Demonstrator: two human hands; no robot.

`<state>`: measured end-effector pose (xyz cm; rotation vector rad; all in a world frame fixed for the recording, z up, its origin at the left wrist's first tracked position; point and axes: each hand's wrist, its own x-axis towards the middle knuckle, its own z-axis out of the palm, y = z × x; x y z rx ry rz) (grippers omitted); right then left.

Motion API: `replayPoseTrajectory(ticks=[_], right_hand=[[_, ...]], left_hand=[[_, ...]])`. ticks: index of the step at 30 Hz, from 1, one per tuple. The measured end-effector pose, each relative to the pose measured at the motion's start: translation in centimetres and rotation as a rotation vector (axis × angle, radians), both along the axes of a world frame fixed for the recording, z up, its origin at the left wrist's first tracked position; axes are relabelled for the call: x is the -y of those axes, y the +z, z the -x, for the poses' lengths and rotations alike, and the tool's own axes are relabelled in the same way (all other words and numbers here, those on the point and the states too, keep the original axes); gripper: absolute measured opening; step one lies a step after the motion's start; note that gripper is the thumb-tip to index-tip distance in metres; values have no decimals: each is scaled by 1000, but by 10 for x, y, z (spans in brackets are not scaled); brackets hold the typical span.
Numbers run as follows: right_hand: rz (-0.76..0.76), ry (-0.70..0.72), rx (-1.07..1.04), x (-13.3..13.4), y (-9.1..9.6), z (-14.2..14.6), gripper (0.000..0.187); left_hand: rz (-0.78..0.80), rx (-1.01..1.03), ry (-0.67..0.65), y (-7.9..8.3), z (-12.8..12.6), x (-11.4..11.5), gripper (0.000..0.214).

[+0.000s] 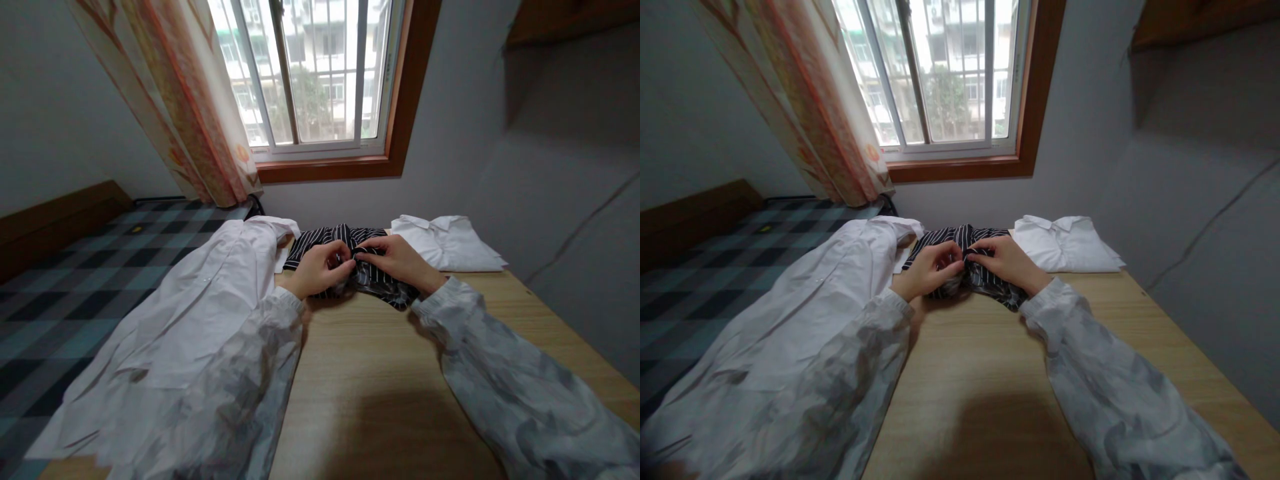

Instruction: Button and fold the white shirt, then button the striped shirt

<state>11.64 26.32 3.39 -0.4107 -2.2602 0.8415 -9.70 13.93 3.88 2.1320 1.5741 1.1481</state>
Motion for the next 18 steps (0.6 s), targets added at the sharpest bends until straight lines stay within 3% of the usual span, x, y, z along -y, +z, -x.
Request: replayPoseTrajectory(ticks=[3, 7, 13, 18], right_hand=[[-51, -35, -28, 3, -1, 0, 17], [-93, -105, -68, 5, -4, 0, 18], [-106, -43, -96, 3, -11, -2, 19], [-126, -139, -112, 4, -14, 0, 21]], left_hand=[[206, 242, -41, 0, -5, -6, 45], [350, 437, -99, -8, -6, -16, 44], [395, 627, -137, -16, -1, -21, 42], [340, 546, -100, -12, -1, -20, 39]])
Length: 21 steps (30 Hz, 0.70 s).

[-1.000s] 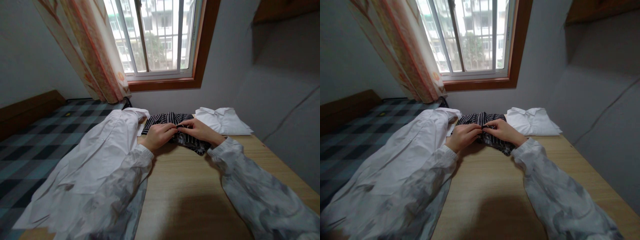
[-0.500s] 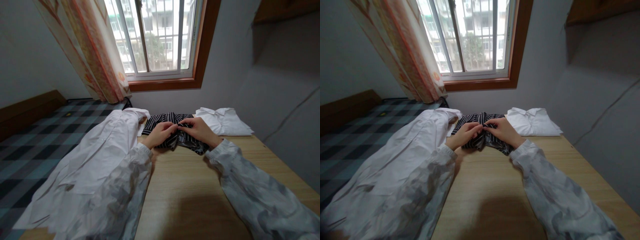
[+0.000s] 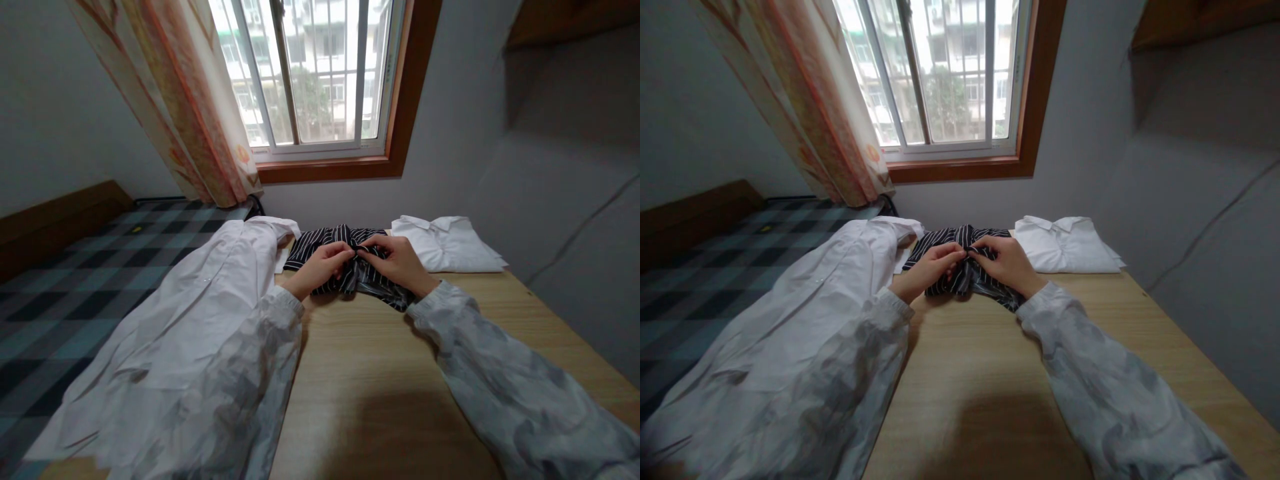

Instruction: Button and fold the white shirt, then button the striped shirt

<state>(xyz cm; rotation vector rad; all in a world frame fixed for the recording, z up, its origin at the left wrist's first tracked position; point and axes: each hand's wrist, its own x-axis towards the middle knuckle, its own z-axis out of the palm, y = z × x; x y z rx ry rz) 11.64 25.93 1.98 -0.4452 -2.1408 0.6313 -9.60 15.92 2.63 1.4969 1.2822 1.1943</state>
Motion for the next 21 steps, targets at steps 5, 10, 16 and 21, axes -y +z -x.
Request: replayPoseTrajectory(ticks=[5, 10, 16, 21], right_hand=[[-56, 2, -59, 6, -2, 1, 19], [-113, 5, 12, 13, -1, 1, 31], [-101, -72, 27, 10, -4, 1, 29], [-91, -176, -16, 10, -3, 1, 18]], left_hand=[[-99, -92, 98, 7, -4, 3, 38], [-175, -100, 169, 9, -9, 4, 29], [-176, 60, 121, 3, -7, -1, 33], [-105, 123, 105, 0, -7, -2, 41]])
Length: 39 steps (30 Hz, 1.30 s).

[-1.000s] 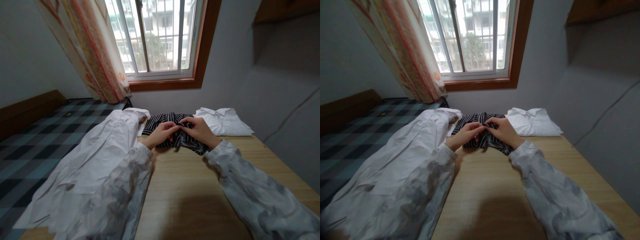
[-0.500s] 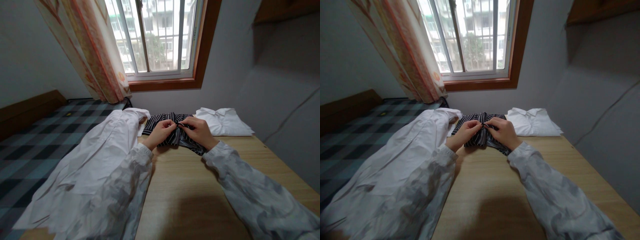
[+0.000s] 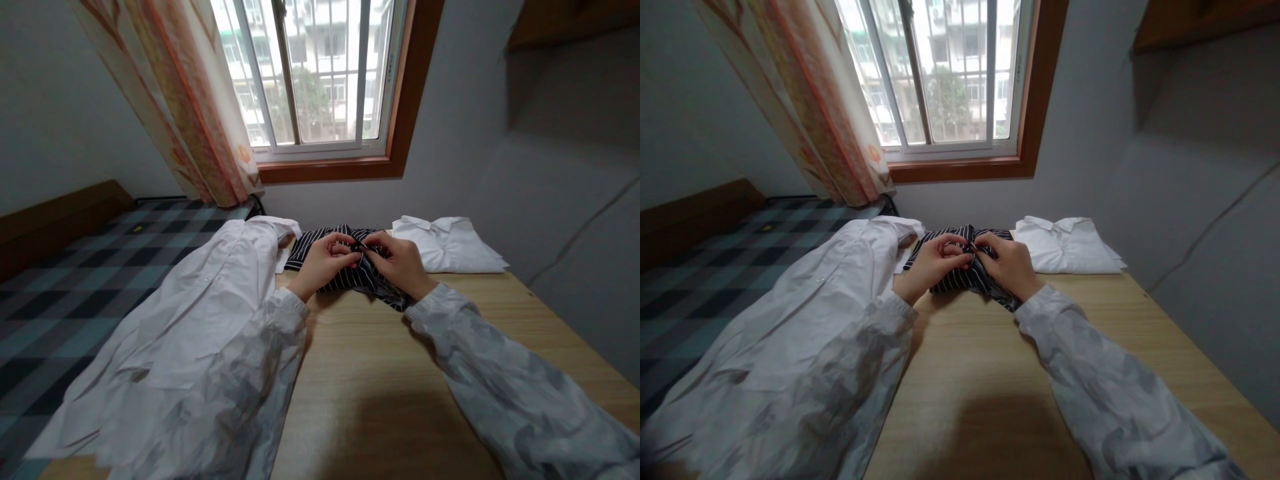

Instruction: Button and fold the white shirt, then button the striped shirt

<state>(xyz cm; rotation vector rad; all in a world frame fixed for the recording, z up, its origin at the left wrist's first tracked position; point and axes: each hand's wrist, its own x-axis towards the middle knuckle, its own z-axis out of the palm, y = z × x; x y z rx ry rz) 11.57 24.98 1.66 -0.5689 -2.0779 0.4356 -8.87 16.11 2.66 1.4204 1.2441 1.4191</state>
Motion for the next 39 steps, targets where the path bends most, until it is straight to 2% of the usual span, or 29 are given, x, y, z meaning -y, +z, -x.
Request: replayPoseTrajectory(ticks=[3, 7, 10, 17, 22, 31, 39], right_hand=[[-34, 73, -16, 1, 4, 0, 13], [-99, 171, 0, 4, 6, 0, 17], [-163, 172, -12, 4, 4, 2, 19], [-286, 158, 25, 2, -1, -4, 19], [-178, 237, -53, 2, 0, -4, 21], [17, 179, -109, -1, -5, 9, 7], [54, 104, -74, -4, -11, 8, 17]], left_hand=[[28, -18, 9, 0, 0, 1, 32], [47, -14, 45, -1, 1, 2, 26], [79, -4, 73, -1, 2, 3, 26], [147, 69, 13, -2, 3, 3, 32], [135, 86, 35, -5, 4, 2, 36], [119, 115, 34, -3, 4, 1, 31], [93, 38, 40, 0, 6, 3, 29]])
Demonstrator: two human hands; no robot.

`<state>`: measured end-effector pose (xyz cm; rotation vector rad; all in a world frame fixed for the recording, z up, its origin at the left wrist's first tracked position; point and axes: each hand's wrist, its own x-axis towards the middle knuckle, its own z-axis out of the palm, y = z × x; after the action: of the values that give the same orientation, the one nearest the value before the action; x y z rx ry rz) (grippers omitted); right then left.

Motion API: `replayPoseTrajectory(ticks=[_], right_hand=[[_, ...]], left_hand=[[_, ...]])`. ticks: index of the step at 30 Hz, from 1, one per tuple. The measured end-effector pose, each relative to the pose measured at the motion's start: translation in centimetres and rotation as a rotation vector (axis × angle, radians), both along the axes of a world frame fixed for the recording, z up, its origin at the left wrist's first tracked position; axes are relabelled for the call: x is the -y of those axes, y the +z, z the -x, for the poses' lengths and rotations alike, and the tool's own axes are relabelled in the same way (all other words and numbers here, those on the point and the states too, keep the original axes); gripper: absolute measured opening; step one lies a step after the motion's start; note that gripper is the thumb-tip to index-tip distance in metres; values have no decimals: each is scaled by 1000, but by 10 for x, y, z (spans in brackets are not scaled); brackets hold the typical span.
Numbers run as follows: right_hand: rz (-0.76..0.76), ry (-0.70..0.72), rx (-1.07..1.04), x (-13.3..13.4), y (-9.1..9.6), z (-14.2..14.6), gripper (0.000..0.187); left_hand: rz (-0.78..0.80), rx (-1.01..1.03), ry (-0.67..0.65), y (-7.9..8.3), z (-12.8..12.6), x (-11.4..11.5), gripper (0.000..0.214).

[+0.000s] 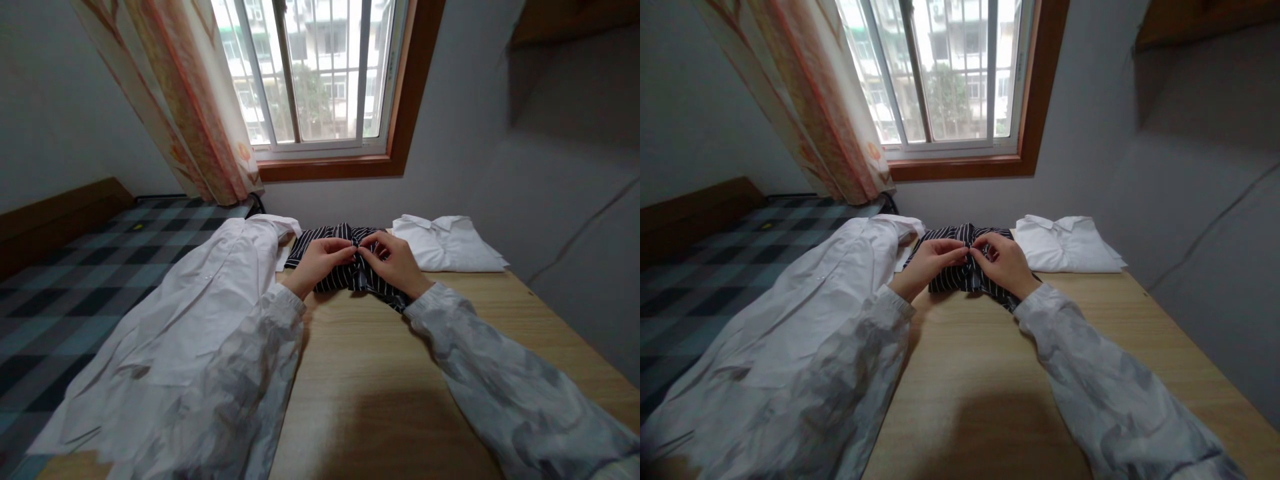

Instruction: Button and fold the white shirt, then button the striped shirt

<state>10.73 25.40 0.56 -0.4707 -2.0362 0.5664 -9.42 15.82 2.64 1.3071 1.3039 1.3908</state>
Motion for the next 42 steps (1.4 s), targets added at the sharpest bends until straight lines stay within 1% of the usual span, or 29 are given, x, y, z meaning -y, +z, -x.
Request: replayPoseTrajectory(ticks=[4, 9, 15, 20, 25, 31, 34, 38, 40, 42], right_hand=[[19, 43, 25, -2, -2, 0, 25], [97, 151, 21, -4, -2, -1, 32], [202, 258, 21, -5, -4, -1, 34], [278, 288, -29, -7, -7, 1, 37], [332, 319, -36, -7, -8, 2, 42], [337, 363, 0, -9, -6, -1, 42], [340, 360, -1, -11, -8, -2, 43], [345, 342, -28, -14, -10, -2, 45], [335, 331, -27, -14, -9, -2, 45], [316, 323, -28, -13, -8, -2, 45]], left_hand=[[-21, 6, -38, -3, 2, -2, 31], [-11, 6, -151, -4, 7, -2, 39], [17, -29, -185, -4, 11, 0, 41], [-16, -89, -160, -1, 9, -1, 31], [-56, -175, -190, 3, 8, 2, 23], [-102, -251, -179, -3, 6, 3, 24], [-153, -298, -119, -3, 3, 3, 24], [-216, -395, 21, 5, -2, 8, 26], [-210, -432, 10, 8, -5, 10, 24], [-189, -416, -50, 9, -8, 11, 23]])
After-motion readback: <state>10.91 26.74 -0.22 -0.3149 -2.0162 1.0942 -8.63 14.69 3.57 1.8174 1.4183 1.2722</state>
